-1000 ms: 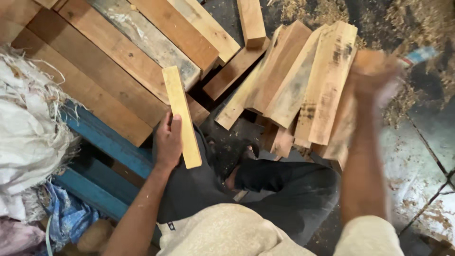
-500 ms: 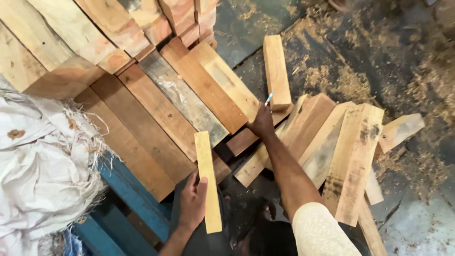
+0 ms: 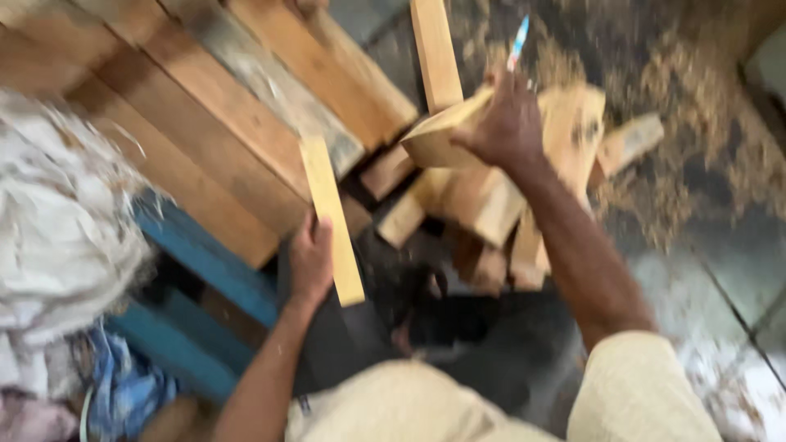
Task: The person sits on the floor and marks wooden planks with a blue marker. They pick up a plank, draw a line on it, and place it back on a pile, repeating this process for several pieces of wood.
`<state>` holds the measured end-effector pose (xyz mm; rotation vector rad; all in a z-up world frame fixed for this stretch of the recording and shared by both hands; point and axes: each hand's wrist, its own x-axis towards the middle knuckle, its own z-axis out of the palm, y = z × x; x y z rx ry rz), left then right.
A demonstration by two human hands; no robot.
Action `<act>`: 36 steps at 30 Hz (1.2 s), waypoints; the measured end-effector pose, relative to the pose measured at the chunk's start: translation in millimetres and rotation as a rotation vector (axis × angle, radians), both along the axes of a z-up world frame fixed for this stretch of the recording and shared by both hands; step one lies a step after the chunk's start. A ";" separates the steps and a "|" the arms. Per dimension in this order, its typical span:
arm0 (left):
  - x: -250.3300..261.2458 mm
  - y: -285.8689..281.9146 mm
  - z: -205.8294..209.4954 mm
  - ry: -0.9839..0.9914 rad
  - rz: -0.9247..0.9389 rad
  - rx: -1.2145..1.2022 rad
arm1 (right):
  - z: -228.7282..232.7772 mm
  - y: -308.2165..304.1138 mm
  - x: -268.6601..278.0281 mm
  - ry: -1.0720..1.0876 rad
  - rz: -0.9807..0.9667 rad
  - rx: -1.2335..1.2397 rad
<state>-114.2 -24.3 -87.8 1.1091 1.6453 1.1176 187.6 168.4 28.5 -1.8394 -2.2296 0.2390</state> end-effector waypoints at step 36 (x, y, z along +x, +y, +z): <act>120.4 30.0 48.3 -0.035 -0.371 -0.075 | -105.0 -207.8 12.6 0.885 -0.270 -0.281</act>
